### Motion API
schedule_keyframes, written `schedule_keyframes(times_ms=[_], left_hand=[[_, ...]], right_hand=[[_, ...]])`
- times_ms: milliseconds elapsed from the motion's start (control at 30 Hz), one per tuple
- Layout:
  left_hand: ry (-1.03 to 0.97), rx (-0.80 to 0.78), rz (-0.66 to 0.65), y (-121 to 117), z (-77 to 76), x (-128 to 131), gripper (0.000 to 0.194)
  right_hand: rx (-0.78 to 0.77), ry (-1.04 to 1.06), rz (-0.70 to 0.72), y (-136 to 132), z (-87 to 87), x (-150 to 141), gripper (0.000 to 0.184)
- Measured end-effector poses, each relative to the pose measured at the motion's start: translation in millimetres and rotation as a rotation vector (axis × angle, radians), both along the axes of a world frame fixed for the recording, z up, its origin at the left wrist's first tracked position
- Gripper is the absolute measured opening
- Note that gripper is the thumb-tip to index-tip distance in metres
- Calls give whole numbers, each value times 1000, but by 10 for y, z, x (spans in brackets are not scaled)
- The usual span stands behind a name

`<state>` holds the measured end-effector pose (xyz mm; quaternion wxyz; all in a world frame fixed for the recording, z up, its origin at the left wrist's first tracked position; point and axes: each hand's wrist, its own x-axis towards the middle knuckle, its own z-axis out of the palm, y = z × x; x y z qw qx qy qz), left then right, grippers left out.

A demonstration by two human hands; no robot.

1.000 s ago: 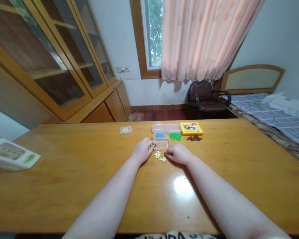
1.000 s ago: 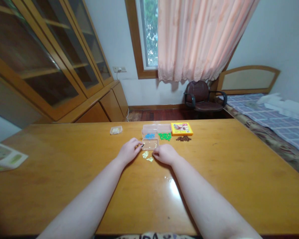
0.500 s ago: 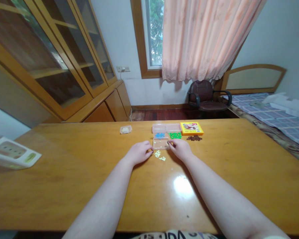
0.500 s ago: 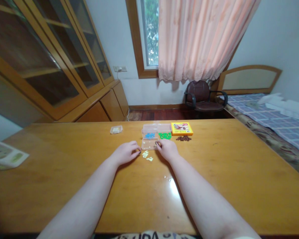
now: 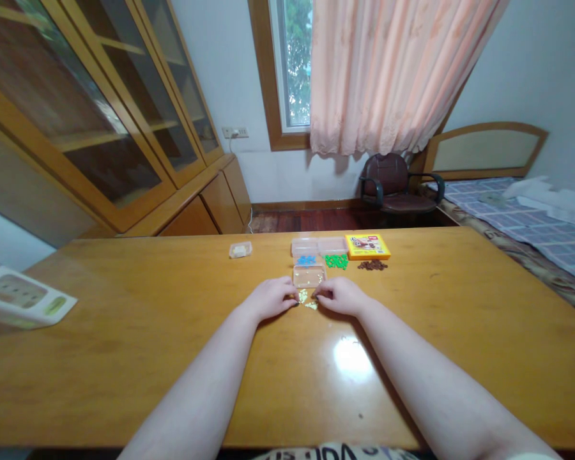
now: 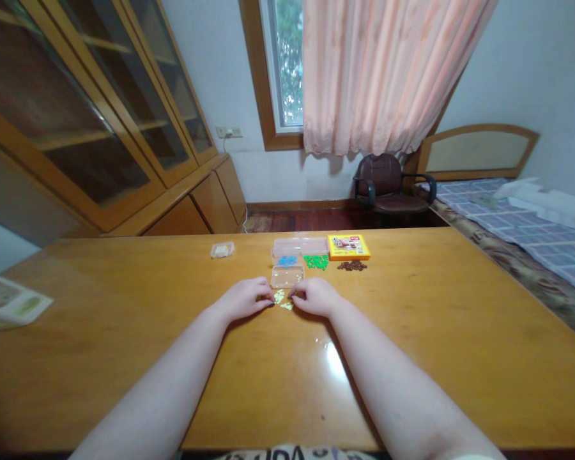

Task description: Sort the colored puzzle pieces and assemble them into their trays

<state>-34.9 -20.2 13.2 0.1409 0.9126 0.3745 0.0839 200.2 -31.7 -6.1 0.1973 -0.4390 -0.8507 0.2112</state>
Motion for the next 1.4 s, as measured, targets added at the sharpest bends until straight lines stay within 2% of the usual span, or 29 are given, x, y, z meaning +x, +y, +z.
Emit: schedule_keyframes(times_ms=[233,467,800,1100,1233,1400], left_hand=[[-3,-29,12,16,-5,-6,11],[-19,-63,6,-6,28,-2,13],[15,-49,24,-2,24,-13,15],[-38,-57,41,-3,24,-16,13],[-17,-34,94,-1,51,-12,17],[-9,-72,46,-20,53,1,12]], right_hand=[[-62,-51,60,13,-5,23,24],[2,-139,73,2,32,-7,22],[51,-114,-23,1,25,-23,20],[31,-120,68,-11,-1,-44,23],[49,-142,53,-3,-1,-59,20],[63,-157,11,-3,3,-75,18]])
